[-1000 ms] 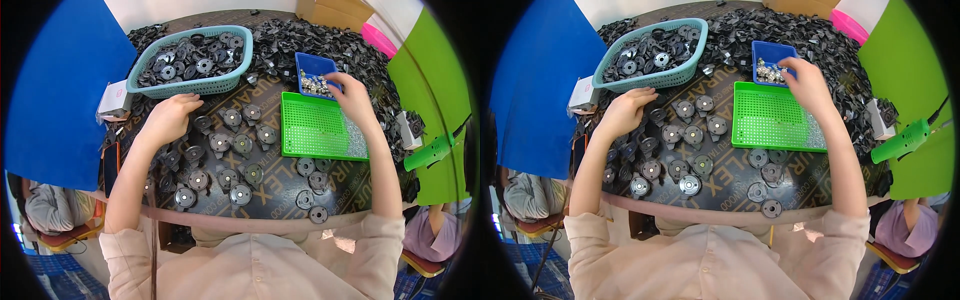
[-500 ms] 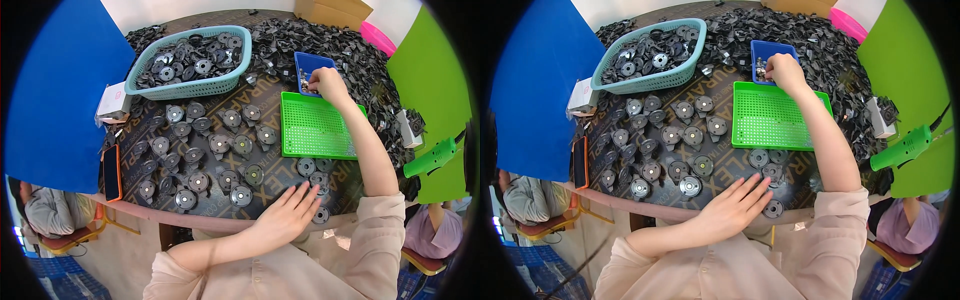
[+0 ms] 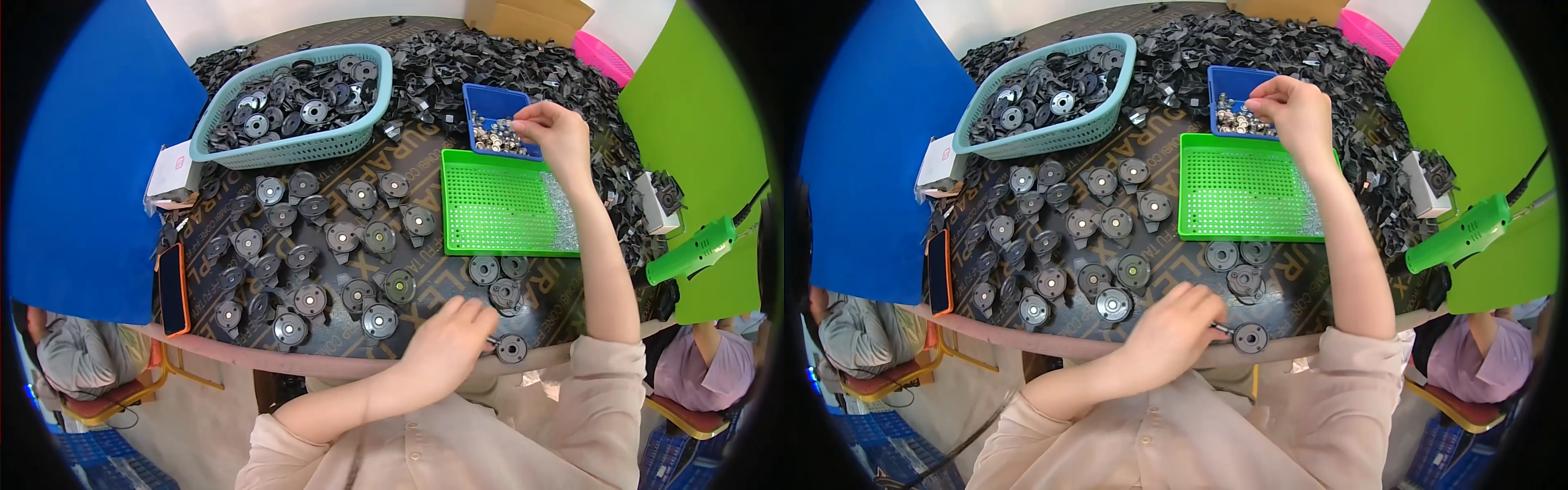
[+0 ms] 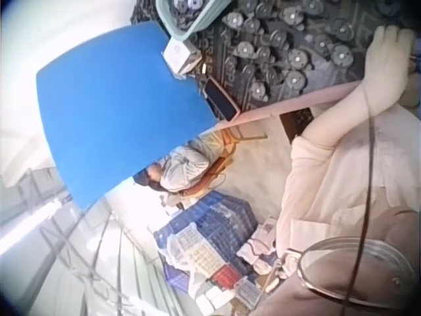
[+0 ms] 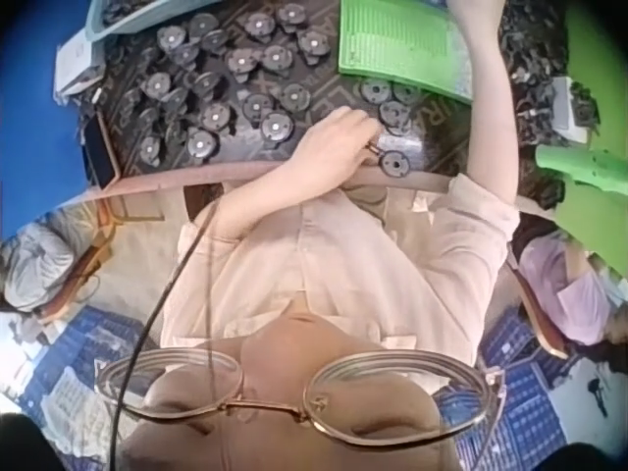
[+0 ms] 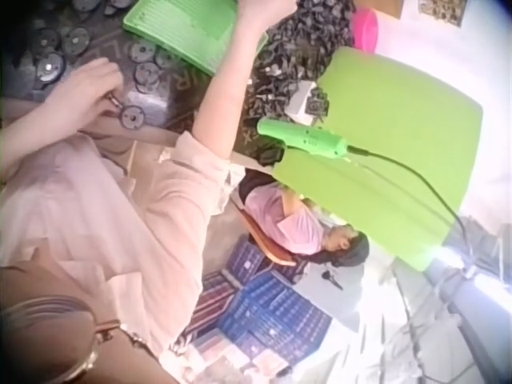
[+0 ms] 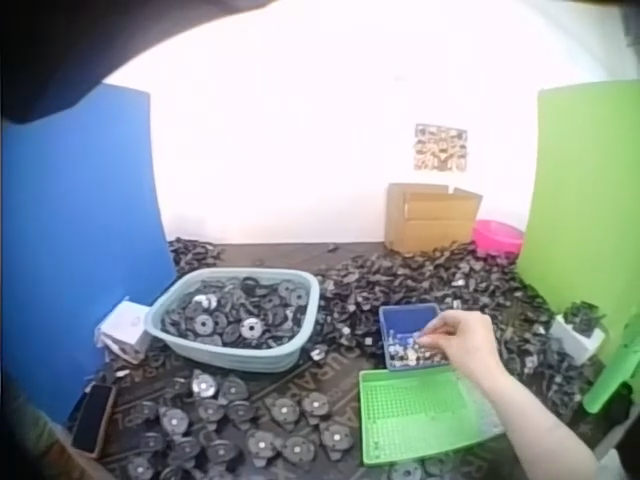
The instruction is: Assembling small plastic circular parts by inserting screws using an electric screwdriver at a factory workbench.
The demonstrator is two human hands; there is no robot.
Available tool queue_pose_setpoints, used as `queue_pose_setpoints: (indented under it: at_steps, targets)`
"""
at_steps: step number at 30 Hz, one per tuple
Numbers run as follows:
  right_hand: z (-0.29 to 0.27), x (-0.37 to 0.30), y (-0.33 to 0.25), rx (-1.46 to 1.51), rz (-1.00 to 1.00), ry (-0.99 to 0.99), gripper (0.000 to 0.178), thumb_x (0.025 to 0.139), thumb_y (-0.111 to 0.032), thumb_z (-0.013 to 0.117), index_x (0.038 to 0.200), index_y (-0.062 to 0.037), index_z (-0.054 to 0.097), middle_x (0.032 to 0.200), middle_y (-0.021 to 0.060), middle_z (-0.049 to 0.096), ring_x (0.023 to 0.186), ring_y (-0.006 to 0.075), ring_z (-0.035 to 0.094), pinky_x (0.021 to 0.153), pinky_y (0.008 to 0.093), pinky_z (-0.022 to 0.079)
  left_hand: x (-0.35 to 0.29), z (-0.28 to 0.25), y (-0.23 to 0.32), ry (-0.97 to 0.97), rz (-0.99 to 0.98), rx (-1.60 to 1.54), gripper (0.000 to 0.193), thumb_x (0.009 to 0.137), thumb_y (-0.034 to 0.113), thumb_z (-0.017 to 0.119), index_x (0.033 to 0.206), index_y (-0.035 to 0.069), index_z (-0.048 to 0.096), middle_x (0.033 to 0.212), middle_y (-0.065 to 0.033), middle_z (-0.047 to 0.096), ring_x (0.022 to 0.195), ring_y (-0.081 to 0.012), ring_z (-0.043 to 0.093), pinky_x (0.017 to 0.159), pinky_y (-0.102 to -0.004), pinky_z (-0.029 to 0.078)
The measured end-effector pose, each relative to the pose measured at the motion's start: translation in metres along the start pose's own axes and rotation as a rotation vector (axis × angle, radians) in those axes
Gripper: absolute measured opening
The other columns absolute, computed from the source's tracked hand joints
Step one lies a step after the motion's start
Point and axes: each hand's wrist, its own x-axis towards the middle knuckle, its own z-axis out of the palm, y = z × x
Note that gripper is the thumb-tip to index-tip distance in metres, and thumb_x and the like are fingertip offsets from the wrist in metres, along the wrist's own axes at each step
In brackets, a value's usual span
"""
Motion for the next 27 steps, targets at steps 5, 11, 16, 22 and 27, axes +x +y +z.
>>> queue_pose_setpoints:
  at_steps: [5,11,16,22,27]
  targets:
    - [-0.014,-0.071,-0.036,0.221,-0.235,-0.112,0.006,0.08,0.002,0.068,0.084,-0.0033,0.067,0.093,0.0059,0.067,0.083,0.0121,0.063,0.07,0.0262,0.053,0.015,-0.053,-0.006,0.229,-0.513,-0.973,0.028,0.083,0.011,0.074,0.103,-0.001,0.059,0.071,-0.01,0.07,0.062,-0.0171,0.068,0.057,-0.0246,0.051]
    - [-0.004,-0.151,-0.066,0.01,-0.598,-0.146,0.02,0.067,-0.001,0.075,0.085,-0.0042,0.066,0.1,0.0097,0.065,0.083,0.0271,0.061,0.068,0.0345,0.051,0.011,-0.052,-0.027,0.216,-0.572,-1.266,0.035,0.087,0.008,0.069,0.117,-0.006,0.057,0.092,-0.014,0.071,0.074,-0.0188,0.071,0.066,-0.0271,0.059]
    - [0.005,-0.173,-0.051,-0.043,-0.557,-0.129,0.021,0.068,0.001,0.072,0.087,-0.0053,0.068,0.107,0.0104,0.066,0.082,0.027,0.06,0.069,0.0345,0.05,0.0,-0.036,-0.019,0.227,-0.511,-1.374,0.033,0.098,0.02,0.055,0.121,-0.004,0.054,0.107,-0.0163,0.067,0.092,-0.0299,0.07,0.077,-0.036,0.061]
    - [-0.01,-0.189,-0.056,0.08,-0.45,-0.239,0.02,0.072,0.002,0.072,0.09,-0.0059,0.069,0.111,0.0111,0.065,0.087,0.0255,0.061,0.069,0.0314,0.051,-0.013,-0.037,-0.016,0.118,-0.669,-1.466,0.021,0.099,0.019,0.052,0.107,0.0,0.054,0.102,-0.0159,0.068,0.089,-0.0316,0.071,0.074,-0.0365,0.061]
    - [-0.045,-0.156,-0.006,-0.304,-0.198,0.209,0.017,0.081,0.008,0.06,0.096,-0.0017,0.063,0.098,0.0119,0.064,0.084,0.0254,0.065,0.065,0.0369,0.052,-0.023,-0.036,-0.009,0.208,-0.727,-1.437,0.018,0.1,0.02,0.051,0.102,0.002,0.053,0.102,-0.0153,0.068,0.092,-0.0316,0.07,0.074,-0.0348,0.061]
